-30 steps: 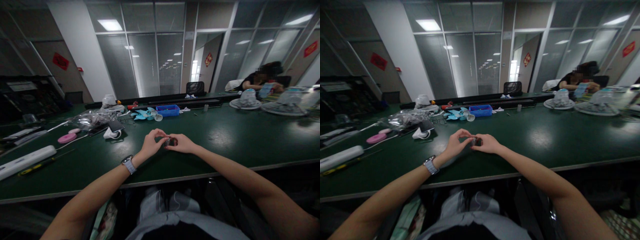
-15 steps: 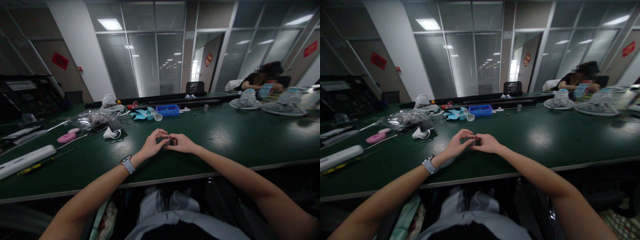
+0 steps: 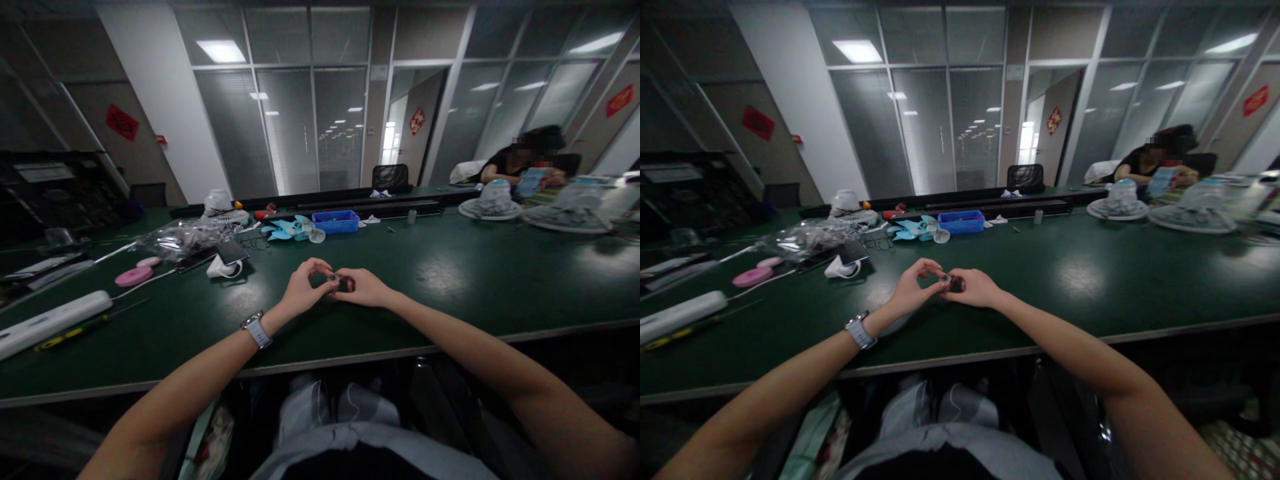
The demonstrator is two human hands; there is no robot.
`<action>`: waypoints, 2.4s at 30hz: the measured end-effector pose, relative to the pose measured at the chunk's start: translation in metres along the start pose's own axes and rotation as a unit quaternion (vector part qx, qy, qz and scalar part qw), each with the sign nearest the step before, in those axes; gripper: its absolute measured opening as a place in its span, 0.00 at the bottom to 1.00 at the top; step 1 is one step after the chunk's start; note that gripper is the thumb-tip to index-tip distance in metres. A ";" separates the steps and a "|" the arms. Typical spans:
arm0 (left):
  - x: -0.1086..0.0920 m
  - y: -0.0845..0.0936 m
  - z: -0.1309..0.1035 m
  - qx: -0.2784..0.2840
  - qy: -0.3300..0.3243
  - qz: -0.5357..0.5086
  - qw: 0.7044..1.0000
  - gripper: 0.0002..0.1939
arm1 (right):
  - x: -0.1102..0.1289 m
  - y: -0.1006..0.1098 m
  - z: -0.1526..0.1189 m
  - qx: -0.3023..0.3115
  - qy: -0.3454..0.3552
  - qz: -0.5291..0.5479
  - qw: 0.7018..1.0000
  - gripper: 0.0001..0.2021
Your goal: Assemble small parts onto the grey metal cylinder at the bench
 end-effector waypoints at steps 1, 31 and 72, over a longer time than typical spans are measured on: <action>0.000 0.000 0.000 -0.001 -0.001 0.003 1.000 0.18 | 0.000 0.000 0.000 0.001 0.000 0.000 1.000 0.22; -0.001 0.020 0.003 -0.096 0.013 0.033 0.995 0.08 | -0.003 0.000 0.000 0.007 -0.018 0.003 1.000 0.23; -0.015 0.009 -0.001 -0.019 -0.036 0.012 0.999 0.12 | 0.000 0.001 -0.001 0.008 -0.017 0.005 1.000 0.22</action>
Point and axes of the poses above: each hand's wrist, its own z-axis towards the middle knuckle, its own y-axis out of the back of the hand, x = y × z, the point moved 8 cm from there along z, towards the middle knuckle, and after that the axes turned 9 degrees about z, right-handed, at the moved point
